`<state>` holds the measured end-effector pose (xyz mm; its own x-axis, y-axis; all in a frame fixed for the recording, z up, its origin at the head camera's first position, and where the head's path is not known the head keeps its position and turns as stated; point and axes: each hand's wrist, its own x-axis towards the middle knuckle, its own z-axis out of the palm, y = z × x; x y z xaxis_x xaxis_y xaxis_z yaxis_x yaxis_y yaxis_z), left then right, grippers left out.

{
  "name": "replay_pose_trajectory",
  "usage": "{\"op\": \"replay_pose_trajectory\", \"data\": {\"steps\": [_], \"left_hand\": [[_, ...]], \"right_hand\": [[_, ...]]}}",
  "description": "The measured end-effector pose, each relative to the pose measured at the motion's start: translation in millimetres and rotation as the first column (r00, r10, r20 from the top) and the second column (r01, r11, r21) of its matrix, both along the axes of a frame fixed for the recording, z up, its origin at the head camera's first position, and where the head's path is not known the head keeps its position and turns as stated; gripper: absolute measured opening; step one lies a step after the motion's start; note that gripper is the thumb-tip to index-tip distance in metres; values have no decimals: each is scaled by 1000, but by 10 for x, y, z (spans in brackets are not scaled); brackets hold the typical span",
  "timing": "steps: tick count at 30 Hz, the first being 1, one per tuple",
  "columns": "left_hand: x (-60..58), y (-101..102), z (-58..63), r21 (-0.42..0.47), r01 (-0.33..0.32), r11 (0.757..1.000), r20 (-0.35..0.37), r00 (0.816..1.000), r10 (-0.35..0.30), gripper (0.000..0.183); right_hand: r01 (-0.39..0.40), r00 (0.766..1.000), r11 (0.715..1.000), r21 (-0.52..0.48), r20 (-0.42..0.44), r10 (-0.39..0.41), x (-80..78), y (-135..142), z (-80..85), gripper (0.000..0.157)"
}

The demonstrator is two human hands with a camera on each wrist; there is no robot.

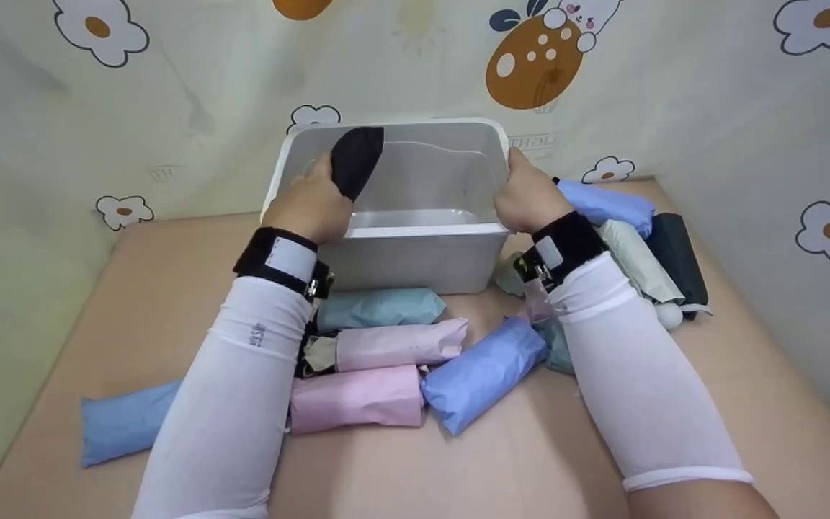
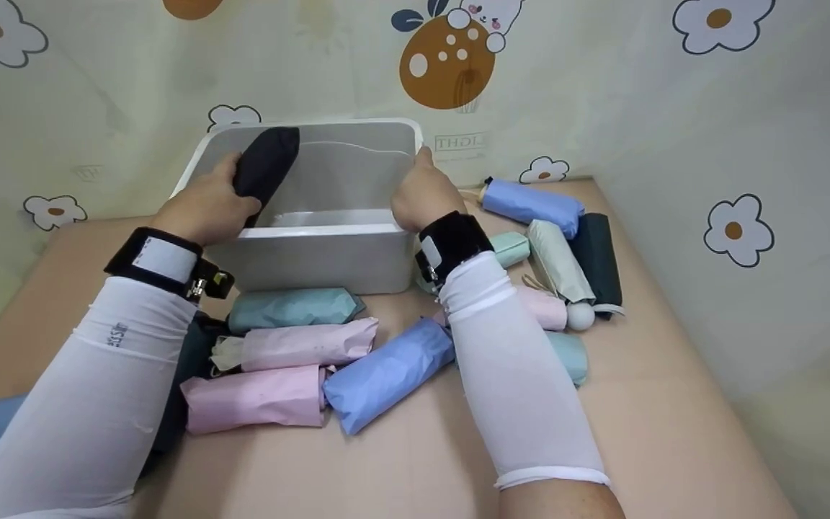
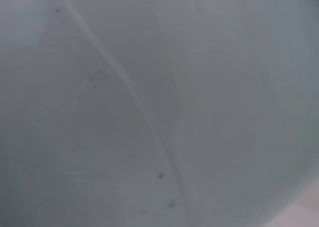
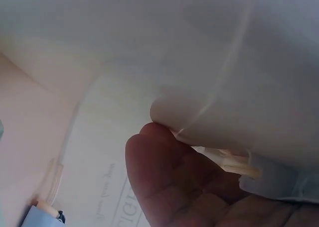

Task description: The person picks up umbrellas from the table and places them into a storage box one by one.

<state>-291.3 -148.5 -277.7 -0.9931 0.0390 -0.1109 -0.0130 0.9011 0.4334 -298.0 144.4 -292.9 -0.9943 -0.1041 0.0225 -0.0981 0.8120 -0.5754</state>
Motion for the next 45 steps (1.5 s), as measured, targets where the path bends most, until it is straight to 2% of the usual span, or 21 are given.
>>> {"op": "replay_pose_trajectory", "data": {"steps": [6, 13, 23, 31, 39, 45], "left_hand": [[6, 3, 23, 7, 15, 1000, 60, 998, -16, 75], [-52, 6, 62, -45, 100, 994, 149, 985, -92, 71], [-114, 46, 70, -145, 190, 971, 165, 972, -166, 60], [-118, 50, 60, -198, 292, 936, 166, 951, -261, 35], [-91, 63, 32, -153, 232, 961, 188, 961, -203, 41], [-92, 64, 30, -103, 198, 975, 213, 962, -173, 50]], "right_hand": [[4, 1000, 998, -65, 30, -2, 12, 1, -9, 55], [10, 998, 993, -114, 55, -4, 12, 12, -8, 55], [12, 999, 993, -115, 49, -7, 4, 23, -22, 60], [9, 999, 995, -102, 35, -6, 9, 13, -18, 69], [16, 998, 991, -136, 54, -9, 4, 8, -17, 69], [21, 998, 990, -141, 61, -12, -1, 16, -18, 68]]}}
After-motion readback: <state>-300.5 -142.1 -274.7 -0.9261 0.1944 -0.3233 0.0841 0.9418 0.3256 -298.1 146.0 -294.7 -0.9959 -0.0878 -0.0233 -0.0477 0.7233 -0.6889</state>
